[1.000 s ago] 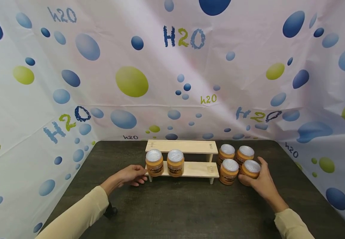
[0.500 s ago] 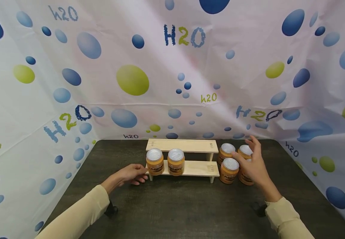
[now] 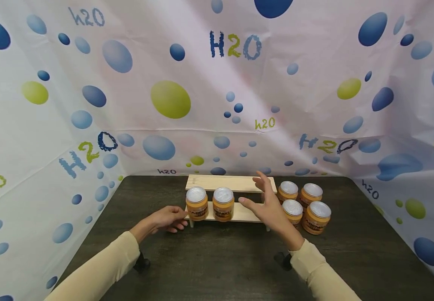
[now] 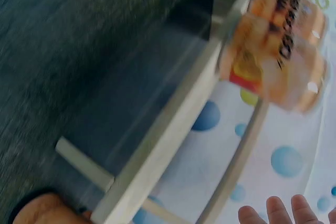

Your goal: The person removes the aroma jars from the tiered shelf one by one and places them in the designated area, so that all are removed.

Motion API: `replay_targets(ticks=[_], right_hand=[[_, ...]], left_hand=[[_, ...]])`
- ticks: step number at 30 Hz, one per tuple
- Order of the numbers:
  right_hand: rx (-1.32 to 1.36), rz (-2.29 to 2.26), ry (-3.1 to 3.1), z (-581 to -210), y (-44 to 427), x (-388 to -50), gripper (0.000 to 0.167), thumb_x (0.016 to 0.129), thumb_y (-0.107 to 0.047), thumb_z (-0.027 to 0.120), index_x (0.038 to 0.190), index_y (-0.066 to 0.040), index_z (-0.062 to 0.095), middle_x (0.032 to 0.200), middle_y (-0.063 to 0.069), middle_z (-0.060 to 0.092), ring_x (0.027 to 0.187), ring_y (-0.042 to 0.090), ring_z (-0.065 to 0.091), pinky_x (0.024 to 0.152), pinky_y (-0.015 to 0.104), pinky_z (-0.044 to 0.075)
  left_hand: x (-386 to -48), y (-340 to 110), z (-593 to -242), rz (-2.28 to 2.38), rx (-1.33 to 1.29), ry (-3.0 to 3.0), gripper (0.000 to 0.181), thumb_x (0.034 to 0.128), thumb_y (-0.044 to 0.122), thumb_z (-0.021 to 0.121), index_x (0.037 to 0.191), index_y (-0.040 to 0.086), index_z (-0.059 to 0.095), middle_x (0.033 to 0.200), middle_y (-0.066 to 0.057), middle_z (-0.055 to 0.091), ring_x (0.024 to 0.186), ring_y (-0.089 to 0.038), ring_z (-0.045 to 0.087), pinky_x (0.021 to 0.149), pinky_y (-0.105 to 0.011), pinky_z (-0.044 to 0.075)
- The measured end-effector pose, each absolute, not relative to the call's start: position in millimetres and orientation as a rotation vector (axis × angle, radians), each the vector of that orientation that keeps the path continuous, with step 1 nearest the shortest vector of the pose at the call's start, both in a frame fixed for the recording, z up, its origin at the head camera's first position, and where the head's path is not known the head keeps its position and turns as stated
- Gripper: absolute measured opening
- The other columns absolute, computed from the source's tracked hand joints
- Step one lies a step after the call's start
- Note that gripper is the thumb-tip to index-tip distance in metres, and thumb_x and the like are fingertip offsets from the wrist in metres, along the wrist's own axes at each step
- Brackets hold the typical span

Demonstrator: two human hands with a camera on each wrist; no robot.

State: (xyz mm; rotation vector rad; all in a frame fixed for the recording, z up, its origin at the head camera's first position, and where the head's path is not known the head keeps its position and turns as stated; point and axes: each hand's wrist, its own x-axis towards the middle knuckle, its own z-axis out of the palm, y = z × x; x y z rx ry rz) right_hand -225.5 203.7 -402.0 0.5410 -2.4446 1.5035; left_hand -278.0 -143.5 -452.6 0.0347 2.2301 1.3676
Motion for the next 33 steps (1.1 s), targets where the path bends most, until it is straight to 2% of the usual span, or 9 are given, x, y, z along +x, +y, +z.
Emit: replay_targets(ticks=[12,19,33], right_hand=[[0.609,1.494,-2.52,-421,178,-239,0.088,0.093,-0.026,0.073,0.16,-0.024,0.015,0.158,0.022,0.033,0.143,0.045,0.035,0.112,0.069,0.027],[0.609,1.461,-2.52,-426,171,-239,0.089,0.091,-0.028,0.075,0.16,-0.017,0.018,0.155,0.024,0.038,0.142,0.045,0.037,0.11,0.068,0.032],[0.611,1.6,-2.481,-446,163,-239,0.089,0.09,-0.022,0.077,0.159,-0.015,0.021,0.148,0.02,0.045,0.132,0.044,0.049,0.104,0.069,0.038]], left_hand=[[-276,-143,-455,1.368,0.04,2.243,0.025,0.1059,0.028,0.052,0.104,0.008,0.066,0.092,-0.004,0.07,0.076,-0.012,0.066,0.066,-0.03,0.056],[-274,-143,-454,1.367,0.044,2.241,0.026,0.1057,0.029,0.052,0.106,0.006,0.065,0.093,-0.005,0.07,0.077,-0.012,0.066,0.066,-0.03,0.056],[-277,-142,-454,1.38,0.036,2.233,0.025,0.1055,0.029,0.053,0.105,0.007,0.066,0.092,-0.004,0.07,0.076,-0.012,0.065,0.066,-0.03,0.056]])
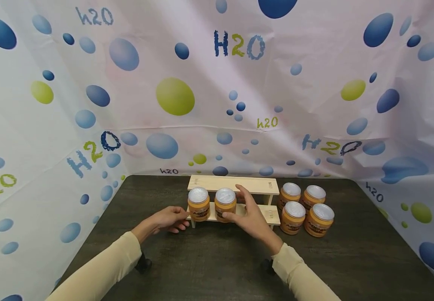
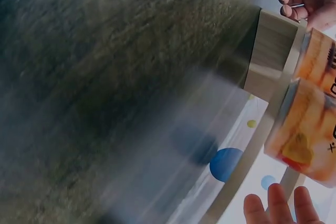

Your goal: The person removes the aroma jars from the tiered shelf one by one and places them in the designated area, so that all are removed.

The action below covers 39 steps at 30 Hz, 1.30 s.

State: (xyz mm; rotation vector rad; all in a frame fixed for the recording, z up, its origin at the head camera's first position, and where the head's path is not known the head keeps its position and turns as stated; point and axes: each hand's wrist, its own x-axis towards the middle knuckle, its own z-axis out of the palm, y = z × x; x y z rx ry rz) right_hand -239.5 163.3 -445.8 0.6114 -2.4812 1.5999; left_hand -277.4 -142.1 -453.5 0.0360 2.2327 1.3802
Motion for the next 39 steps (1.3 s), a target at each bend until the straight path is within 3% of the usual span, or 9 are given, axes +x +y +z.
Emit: replay_targets(ticks=[11,20,39], right_hand=[[0.653,1.667,-2.445,-457,156,-244,0.088,0.09,-0.017,0.077,0.158,-0.016,0.022,0.145,0.022,0.046,0.13,0.043,0.051,0.104,0.064,0.042],[0.67,1.698,-2.42,-458,147,-249,0.093,0.087,-0.015,0.08,0.159,-0.015,0.021,0.145,0.019,0.046,0.124,0.039,0.055,0.096,0.052,0.049],[0.634,1.69,-2.44,-455,140,-252,0.09,0.085,-0.012,0.082,0.156,-0.015,0.026,0.141,0.02,0.049,0.123,0.037,0.056,0.097,0.053,0.047]], left_hand=[[-278,-142,-454,1.378,0.045,2.238,0.025,0.1056,0.028,0.052,0.108,0.007,0.066,0.093,-0.004,0.07,0.076,-0.012,0.066,0.067,-0.03,0.056],[-275,-142,-451,1.381,0.047,2.232,0.027,0.1055,0.029,0.053,0.11,0.006,0.065,0.094,-0.005,0.07,0.076,-0.011,0.065,0.067,-0.031,0.056],[-276,-143,-449,1.383,0.043,2.226,0.026,0.1056,0.028,0.052,0.109,0.006,0.066,0.094,-0.006,0.071,0.076,-0.011,0.065,0.066,-0.03,0.056]])
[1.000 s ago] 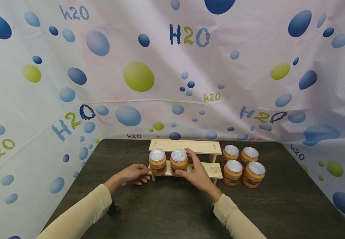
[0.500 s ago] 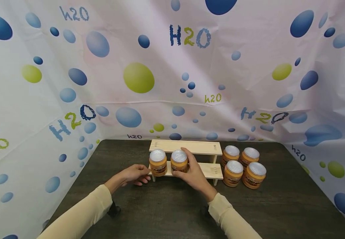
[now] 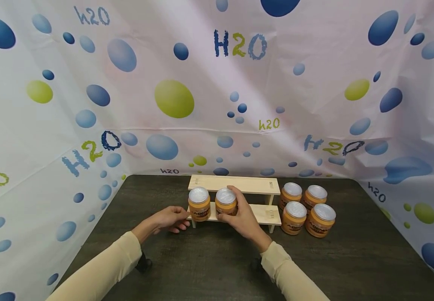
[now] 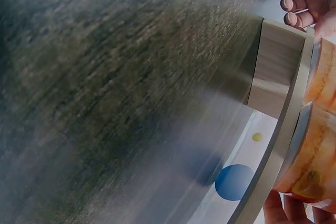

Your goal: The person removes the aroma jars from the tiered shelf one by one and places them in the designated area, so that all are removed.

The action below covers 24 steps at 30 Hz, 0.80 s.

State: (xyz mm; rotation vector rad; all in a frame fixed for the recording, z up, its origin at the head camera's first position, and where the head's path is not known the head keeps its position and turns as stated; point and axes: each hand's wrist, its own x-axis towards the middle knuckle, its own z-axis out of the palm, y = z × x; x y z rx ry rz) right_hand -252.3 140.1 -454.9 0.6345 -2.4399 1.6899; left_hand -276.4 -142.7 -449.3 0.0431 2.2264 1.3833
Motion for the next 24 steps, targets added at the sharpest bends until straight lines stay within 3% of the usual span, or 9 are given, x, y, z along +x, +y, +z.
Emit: replay_targets(ticks=[10,24], right_hand=[[0.624,1.629,-2.452,-450,142,-253,0.092,0.084,-0.011,0.082,0.156,-0.014,0.025,0.14,0.021,0.05,0.125,0.039,0.055,0.101,0.059,0.045],[0.655,1.623,-2.422,-433,146,-253,0.09,0.084,-0.01,0.082,0.155,-0.014,0.026,0.141,0.021,0.05,0.126,0.038,0.056,0.104,0.058,0.044]], left_hand=[[-276,-142,-449,1.374,0.045,2.227,0.027,0.1057,0.028,0.052,0.11,0.006,0.066,0.094,-0.006,0.071,0.076,-0.011,0.066,0.067,-0.031,0.057],[-278,-144,-449,1.376,0.031,2.212,0.026,0.1054,0.03,0.053,0.107,0.007,0.066,0.093,-0.004,0.07,0.076,-0.01,0.065,0.066,-0.029,0.056]])
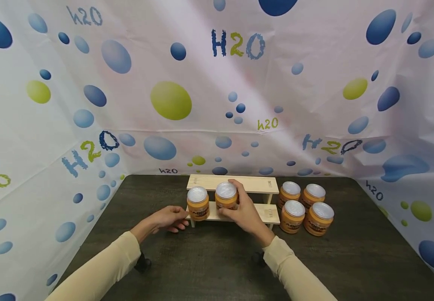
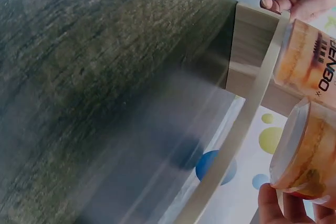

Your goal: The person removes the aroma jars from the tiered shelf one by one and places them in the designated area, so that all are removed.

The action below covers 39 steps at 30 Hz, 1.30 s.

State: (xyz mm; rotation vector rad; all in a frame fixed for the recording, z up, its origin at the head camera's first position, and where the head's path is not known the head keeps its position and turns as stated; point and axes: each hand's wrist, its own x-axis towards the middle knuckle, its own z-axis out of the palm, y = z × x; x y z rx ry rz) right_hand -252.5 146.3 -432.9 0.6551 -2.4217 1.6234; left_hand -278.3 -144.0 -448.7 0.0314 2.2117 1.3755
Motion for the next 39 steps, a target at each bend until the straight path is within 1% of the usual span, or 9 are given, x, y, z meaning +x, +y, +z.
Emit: replay_targets(ticks=[7,14,21,27,39], right_hand=[[0.651,1.636,-2.421,-426,151,-251,0.09,0.084,-0.008,0.082,0.154,-0.015,0.026,0.14,0.022,0.05,0.124,0.039,0.056,0.103,0.058,0.045],[0.665,1.63,-2.417,-421,158,-248,0.09,0.085,-0.008,0.081,0.155,-0.012,0.024,0.14,0.022,0.049,0.124,0.041,0.056,0.101,0.058,0.046],[0.683,1.571,-2.421,-416,168,-245,0.088,0.086,-0.008,0.079,0.155,-0.011,0.024,0.138,0.022,0.048,0.121,0.041,0.057,0.096,0.055,0.049],[0.667,1.541,-2.431,-414,177,-241,0.088,0.087,-0.008,0.079,0.155,-0.015,0.024,0.138,0.023,0.048,0.119,0.041,0.058,0.093,0.054,0.05],[0.667,1.486,-2.429,-402,197,-227,0.087,0.087,-0.004,0.078,0.155,-0.011,0.024,0.138,0.025,0.048,0.117,0.043,0.058,0.087,0.051,0.052]], left_hand=[[-279,-144,-447,1.366,0.032,2.219,0.026,0.1056,0.03,0.052,0.106,0.007,0.065,0.093,-0.004,0.071,0.076,-0.011,0.066,0.067,-0.03,0.056],[-277,-144,-447,1.368,0.03,2.216,0.026,0.1057,0.03,0.052,0.107,0.007,0.065,0.094,-0.004,0.07,0.077,-0.011,0.066,0.068,-0.03,0.057],[-277,-144,-449,1.371,0.034,2.224,0.025,0.1055,0.029,0.053,0.107,0.007,0.065,0.094,-0.005,0.07,0.077,-0.012,0.066,0.068,-0.031,0.057],[-277,-144,-449,1.376,0.031,2.228,0.025,0.1052,0.029,0.053,0.106,0.008,0.066,0.094,-0.005,0.07,0.077,-0.012,0.066,0.068,-0.031,0.057],[-274,-143,-446,1.362,0.059,2.234,0.026,0.1055,0.031,0.053,0.104,0.007,0.065,0.095,-0.006,0.07,0.076,-0.011,0.066,0.068,-0.031,0.057]])
